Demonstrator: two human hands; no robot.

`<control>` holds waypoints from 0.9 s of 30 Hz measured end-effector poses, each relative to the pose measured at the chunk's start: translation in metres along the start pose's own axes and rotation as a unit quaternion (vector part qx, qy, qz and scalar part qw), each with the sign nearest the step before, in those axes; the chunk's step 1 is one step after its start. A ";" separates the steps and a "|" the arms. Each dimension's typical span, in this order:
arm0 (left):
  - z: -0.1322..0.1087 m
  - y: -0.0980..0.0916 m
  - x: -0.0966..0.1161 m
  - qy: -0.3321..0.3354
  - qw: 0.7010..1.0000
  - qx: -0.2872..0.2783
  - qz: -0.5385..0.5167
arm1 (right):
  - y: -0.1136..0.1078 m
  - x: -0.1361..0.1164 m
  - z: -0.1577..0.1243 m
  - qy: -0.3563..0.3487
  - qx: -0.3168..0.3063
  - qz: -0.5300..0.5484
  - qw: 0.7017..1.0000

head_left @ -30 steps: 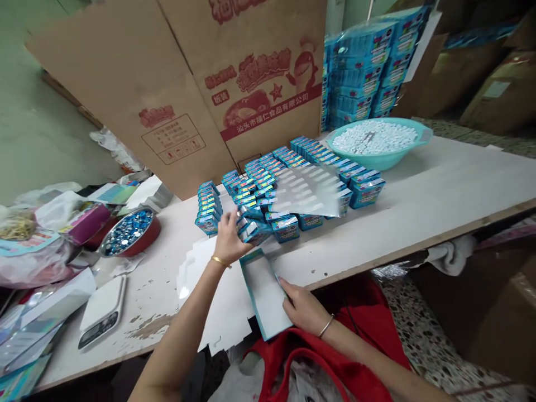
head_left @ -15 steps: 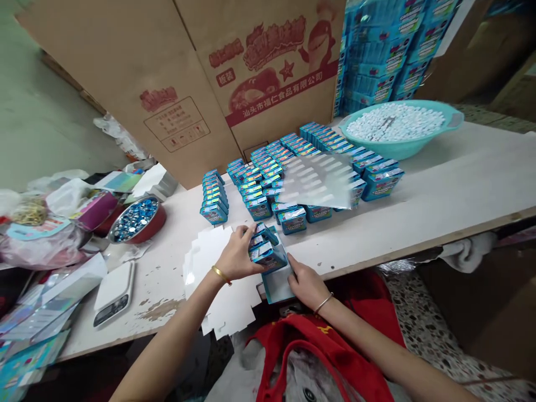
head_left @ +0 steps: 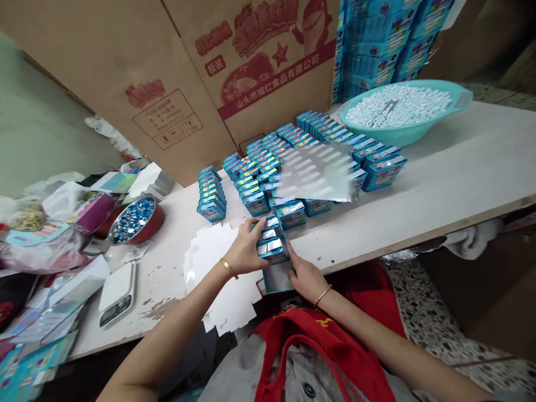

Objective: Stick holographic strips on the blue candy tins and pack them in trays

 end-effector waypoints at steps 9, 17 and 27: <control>0.002 0.006 0.001 0.045 0.999 -0.008 -0.020 | 0.002 -0.001 0.004 -0.003 -0.013 -0.028 1.000; 0.013 0.030 -0.017 0.025 0.995 -0.081 0.058 | 0.000 -0.005 0.005 -0.007 -0.043 -0.043 0.998; 0.033 0.039 -0.011 -0.094 0.975 -0.045 0.196 | 0.001 -0.004 0.009 -0.019 -0.019 -0.050 0.998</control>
Point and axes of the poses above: each hand's wrist, its own z-axis towards the middle knuckle, its own y-axis out of the palm, x = y × z, the point moved 10 cm from there along z, towards the middle knuckle, and after that the axes turned 5 degrees about -x, right-handed, at the moved point
